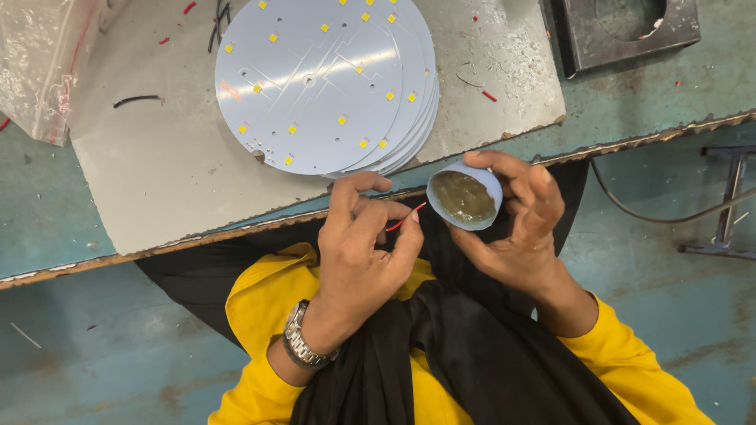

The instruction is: The person strips the ends of red and black wires with pliers, applies flux, and solders them to contact points on circular LED modules. They repeat this process for multiple modules, moving finished units aside.

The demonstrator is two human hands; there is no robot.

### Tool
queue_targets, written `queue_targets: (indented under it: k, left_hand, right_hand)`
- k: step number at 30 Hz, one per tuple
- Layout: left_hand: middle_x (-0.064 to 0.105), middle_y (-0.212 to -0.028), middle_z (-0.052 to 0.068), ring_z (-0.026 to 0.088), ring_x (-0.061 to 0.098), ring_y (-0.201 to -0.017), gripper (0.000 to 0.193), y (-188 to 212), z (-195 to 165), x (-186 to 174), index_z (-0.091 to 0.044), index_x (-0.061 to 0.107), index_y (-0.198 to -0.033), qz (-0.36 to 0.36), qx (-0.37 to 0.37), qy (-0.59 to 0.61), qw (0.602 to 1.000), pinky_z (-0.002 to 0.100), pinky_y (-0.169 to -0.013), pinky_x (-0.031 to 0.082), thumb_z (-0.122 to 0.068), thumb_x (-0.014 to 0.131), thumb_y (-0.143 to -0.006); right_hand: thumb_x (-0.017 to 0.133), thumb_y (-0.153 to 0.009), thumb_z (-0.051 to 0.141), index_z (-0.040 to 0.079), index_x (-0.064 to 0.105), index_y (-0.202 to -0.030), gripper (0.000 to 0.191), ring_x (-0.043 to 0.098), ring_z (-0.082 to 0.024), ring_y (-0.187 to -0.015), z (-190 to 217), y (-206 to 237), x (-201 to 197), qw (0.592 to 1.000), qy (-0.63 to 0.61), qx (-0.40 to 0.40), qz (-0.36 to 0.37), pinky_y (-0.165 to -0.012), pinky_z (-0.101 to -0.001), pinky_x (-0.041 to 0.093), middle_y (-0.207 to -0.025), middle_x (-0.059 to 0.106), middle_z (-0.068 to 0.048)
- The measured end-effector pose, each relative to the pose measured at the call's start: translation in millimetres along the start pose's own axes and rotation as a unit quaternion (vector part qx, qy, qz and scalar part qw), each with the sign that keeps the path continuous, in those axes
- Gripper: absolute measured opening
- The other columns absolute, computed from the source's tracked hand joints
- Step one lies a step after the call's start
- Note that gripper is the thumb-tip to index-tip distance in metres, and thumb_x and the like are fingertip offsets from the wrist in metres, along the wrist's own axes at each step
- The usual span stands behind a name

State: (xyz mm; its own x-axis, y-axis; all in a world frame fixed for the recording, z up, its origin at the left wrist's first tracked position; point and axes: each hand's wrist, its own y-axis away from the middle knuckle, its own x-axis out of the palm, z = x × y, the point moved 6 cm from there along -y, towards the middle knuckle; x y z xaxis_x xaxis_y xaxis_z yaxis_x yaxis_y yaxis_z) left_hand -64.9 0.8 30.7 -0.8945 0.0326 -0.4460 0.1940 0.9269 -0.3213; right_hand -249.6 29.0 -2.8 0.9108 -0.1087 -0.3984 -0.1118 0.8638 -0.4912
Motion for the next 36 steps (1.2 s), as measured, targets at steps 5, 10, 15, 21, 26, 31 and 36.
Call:
queue_targets:
  k: [5, 10, 15, 21, 26, 31, 36]
  left_hand:
    - [0.061, -0.115, 0.014, 0.015, 0.061, -0.068, 0.012, 0, 1, 1, -0.002, 0.064, -0.086, -0.003, 0.015, 0.002, 1.0, 0.028, -0.058, 0.048, -0.001, 0.077, -0.086]
    - [0.058, -0.113, 0.015, 0.018, 0.063, -0.068, 0.014, 1, 3, 4, -0.001, 0.062, -0.085, 0.011, 0.013, 0.008, 1.0, 0.031, -0.058, 0.05, -0.001, 0.076, -0.084]
    - [0.059, -0.114, 0.015, 0.018, 0.064, -0.068, 0.013, 1, 3, 4, -0.001, 0.063, -0.085, 0.012, 0.013, 0.008, 1.0, 0.03, -0.058, 0.05, -0.001, 0.076, -0.085]
    - [0.059, -0.115, 0.015, 0.017, 0.065, -0.068, 0.012, 2, 2, 3, -0.001, 0.065, -0.087, 0.015, 0.016, 0.016, 1.0, 0.03, -0.058, 0.05, -0.002, 0.077, -0.085]
    - [0.06, -0.114, 0.015, 0.017, 0.065, -0.07, 0.012, 1, -1, -2, -0.002, 0.066, -0.087, -0.007, 0.027, 0.012, 1.0, 0.03, -0.059, 0.05, -0.001, 0.078, -0.084]
    - [0.064, -0.109, 0.013, 0.023, 0.068, -0.083, 0.013, -2, -4, -29, -0.003, 0.069, -0.092, -0.068, 0.056, -0.005, 0.996, 0.033, -0.072, 0.055, -0.003, 0.079, -0.085]
    - [0.07, -0.12, 0.015, 0.032, 0.067, -0.112, 0.01, -25, 24, -95, -0.003, 0.065, -0.099, -0.154, 0.048, -0.102, 0.982, 0.039, -0.098, 0.053, -0.002, 0.074, -0.093]
  right_hand:
    - [0.08, -0.08, -0.014, 0.038, 0.002, -0.16, 0.124, 0.066, -0.031, -0.119, 5, 1, 11, 0.999, -0.027, -0.029, 0.027, -0.097, -0.0391, 0.061, -0.145, 0.046, -0.027]
    - [0.08, -0.082, -0.013, 0.039, 0.0, -0.161, 0.125, 0.065, -0.03, -0.119, 9, 2, 18, 0.998, -0.025, -0.041, 0.043, -0.097, -0.0378, 0.06, -0.145, 0.047, -0.026]
    - [0.081, -0.081, -0.013, 0.039, 0.001, -0.161, 0.125, 0.066, -0.029, -0.118, 10, 5, 19, 0.998, -0.025, -0.037, 0.048, -0.096, -0.0371, 0.06, -0.144, 0.046, -0.026]
    - [0.081, -0.079, -0.013, 0.038, 0.001, -0.161, 0.126, 0.065, -0.031, -0.118, 7, 6, 18, 0.998, -0.022, -0.036, 0.042, -0.096, -0.0382, 0.06, -0.144, 0.047, -0.026]
    - [0.083, -0.079, -0.012, 0.033, -0.001, -0.163, 0.126, 0.063, -0.032, -0.122, -3, 0, 0, 1.0, 0.009, 0.008, -0.005, -0.098, -0.0364, 0.059, -0.146, 0.047, -0.026]
    - [0.091, -0.092, -0.005, 0.02, -0.001, -0.164, 0.12, 0.058, -0.025, -0.12, -23, -27, -42, 0.985, 0.16, 0.044, -0.05, -0.106, -0.0345, 0.049, -0.141, 0.055, -0.019]
    - [0.098, -0.084, 0.008, 0.005, 0.007, -0.161, 0.12, 0.055, -0.033, -0.124, -32, -58, -53, 0.934, 0.345, 0.08, -0.053, -0.111, -0.0479, 0.04, -0.136, 0.064, -0.017]
